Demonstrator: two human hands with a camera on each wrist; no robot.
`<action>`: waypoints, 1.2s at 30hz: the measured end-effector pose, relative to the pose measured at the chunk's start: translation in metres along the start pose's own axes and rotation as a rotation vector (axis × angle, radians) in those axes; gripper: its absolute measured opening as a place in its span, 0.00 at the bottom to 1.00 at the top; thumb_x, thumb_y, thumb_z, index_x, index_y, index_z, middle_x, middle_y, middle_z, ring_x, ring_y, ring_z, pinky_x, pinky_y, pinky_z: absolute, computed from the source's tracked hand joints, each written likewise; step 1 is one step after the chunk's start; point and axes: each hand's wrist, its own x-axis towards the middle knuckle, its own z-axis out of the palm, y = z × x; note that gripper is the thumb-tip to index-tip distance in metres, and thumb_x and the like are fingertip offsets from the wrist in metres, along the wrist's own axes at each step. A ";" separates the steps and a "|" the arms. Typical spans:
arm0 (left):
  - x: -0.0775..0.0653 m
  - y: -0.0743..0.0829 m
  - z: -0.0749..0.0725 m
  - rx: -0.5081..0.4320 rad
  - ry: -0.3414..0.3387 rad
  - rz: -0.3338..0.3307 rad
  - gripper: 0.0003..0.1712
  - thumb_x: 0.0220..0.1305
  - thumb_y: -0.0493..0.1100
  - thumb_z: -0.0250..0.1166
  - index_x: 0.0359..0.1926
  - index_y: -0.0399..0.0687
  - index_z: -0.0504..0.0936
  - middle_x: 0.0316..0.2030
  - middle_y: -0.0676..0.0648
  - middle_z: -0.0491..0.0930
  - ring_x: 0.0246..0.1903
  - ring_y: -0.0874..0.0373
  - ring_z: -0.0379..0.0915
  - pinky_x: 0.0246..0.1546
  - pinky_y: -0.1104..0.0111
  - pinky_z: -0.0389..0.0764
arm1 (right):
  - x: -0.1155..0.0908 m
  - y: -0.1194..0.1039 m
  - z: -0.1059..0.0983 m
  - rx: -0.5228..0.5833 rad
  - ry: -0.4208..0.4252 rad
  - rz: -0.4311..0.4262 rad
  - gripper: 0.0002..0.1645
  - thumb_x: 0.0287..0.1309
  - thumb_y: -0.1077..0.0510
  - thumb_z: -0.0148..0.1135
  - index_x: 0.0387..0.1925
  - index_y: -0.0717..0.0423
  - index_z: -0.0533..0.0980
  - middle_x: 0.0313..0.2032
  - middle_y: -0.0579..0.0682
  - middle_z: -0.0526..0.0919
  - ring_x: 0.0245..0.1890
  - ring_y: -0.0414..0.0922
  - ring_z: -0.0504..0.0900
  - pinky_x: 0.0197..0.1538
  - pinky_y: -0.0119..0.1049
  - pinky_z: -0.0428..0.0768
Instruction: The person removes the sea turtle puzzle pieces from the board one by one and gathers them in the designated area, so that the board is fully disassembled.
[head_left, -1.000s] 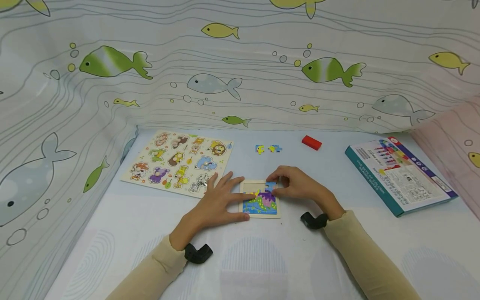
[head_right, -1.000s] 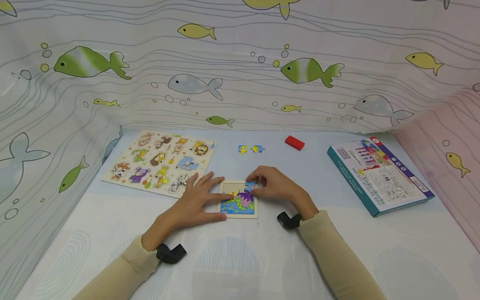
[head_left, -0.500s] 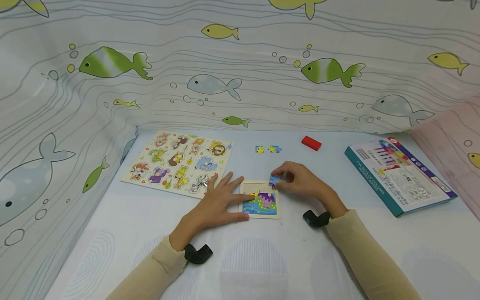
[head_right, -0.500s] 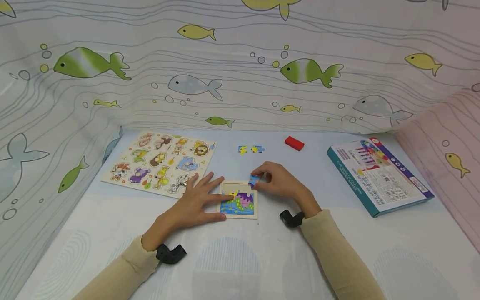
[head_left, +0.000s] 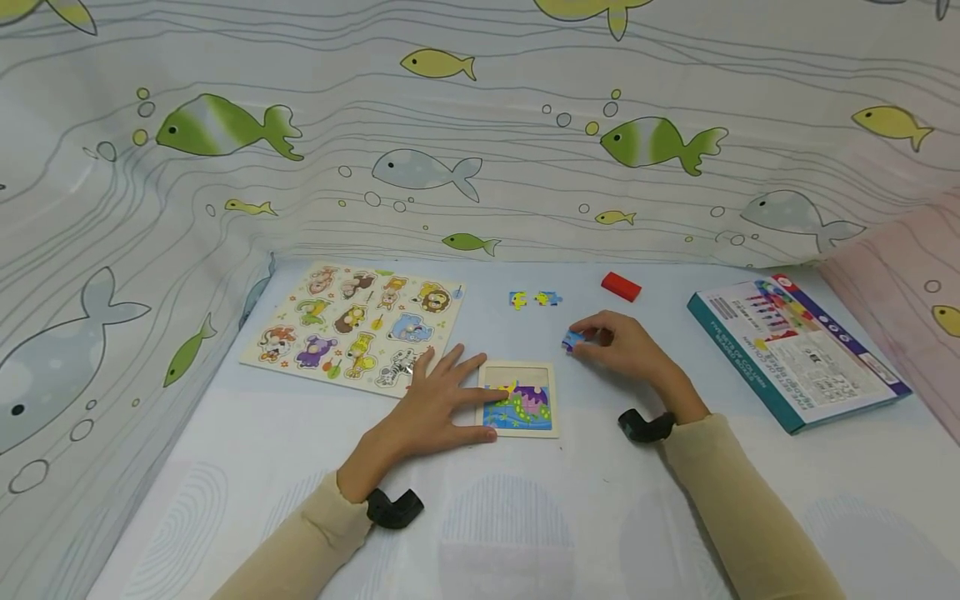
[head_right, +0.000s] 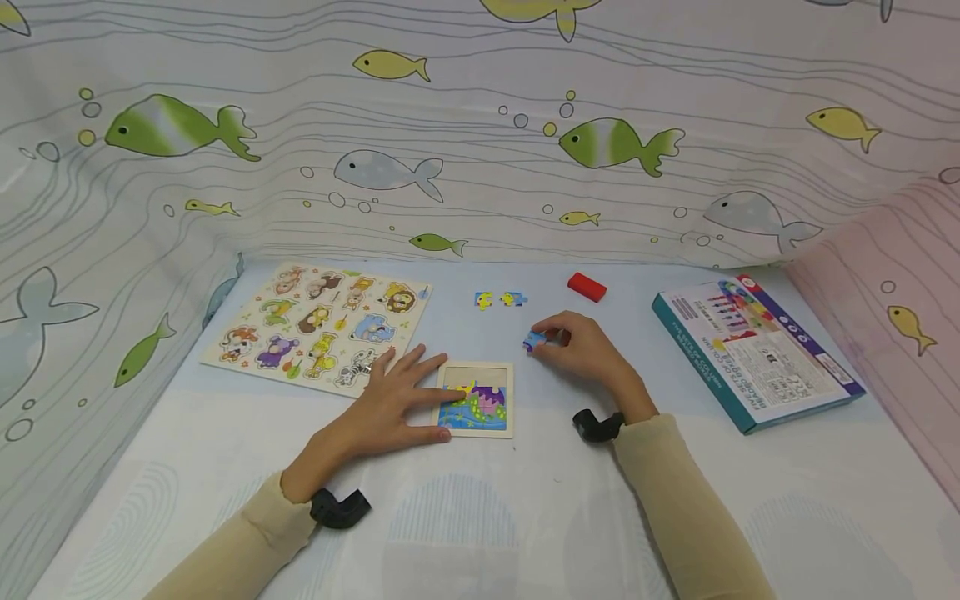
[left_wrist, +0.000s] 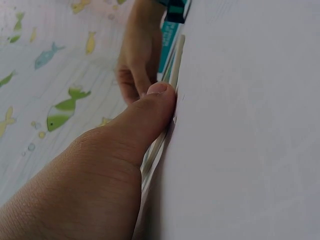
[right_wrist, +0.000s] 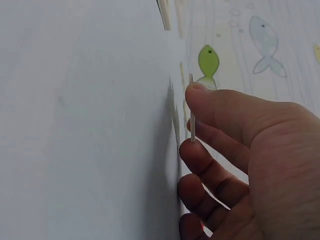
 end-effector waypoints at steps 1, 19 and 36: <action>0.000 0.000 0.000 0.000 0.000 0.000 0.32 0.59 0.74 0.64 0.64 0.79 0.78 0.76 0.46 0.64 0.78 0.35 0.49 0.71 0.30 0.41 | 0.001 0.001 -0.001 0.005 0.003 0.015 0.23 0.61 0.54 0.71 0.57 0.51 0.82 0.48 0.53 0.83 0.45 0.49 0.74 0.47 0.38 0.75; 0.000 0.002 0.000 -0.002 -0.013 -0.011 0.33 0.59 0.74 0.64 0.65 0.79 0.77 0.77 0.46 0.63 0.79 0.37 0.47 0.72 0.31 0.41 | 0.022 0.012 -0.011 -0.044 0.016 0.052 0.23 0.63 0.54 0.69 0.59 0.53 0.81 0.50 0.56 0.83 0.45 0.51 0.74 0.45 0.39 0.76; -0.002 -0.001 0.001 -0.005 -0.006 -0.002 0.33 0.60 0.74 0.63 0.65 0.79 0.77 0.77 0.47 0.63 0.79 0.37 0.47 0.72 0.31 0.41 | 0.036 0.008 -0.012 -0.072 0.002 0.104 0.28 0.57 0.50 0.74 0.57 0.56 0.80 0.52 0.59 0.80 0.53 0.55 0.74 0.56 0.51 0.79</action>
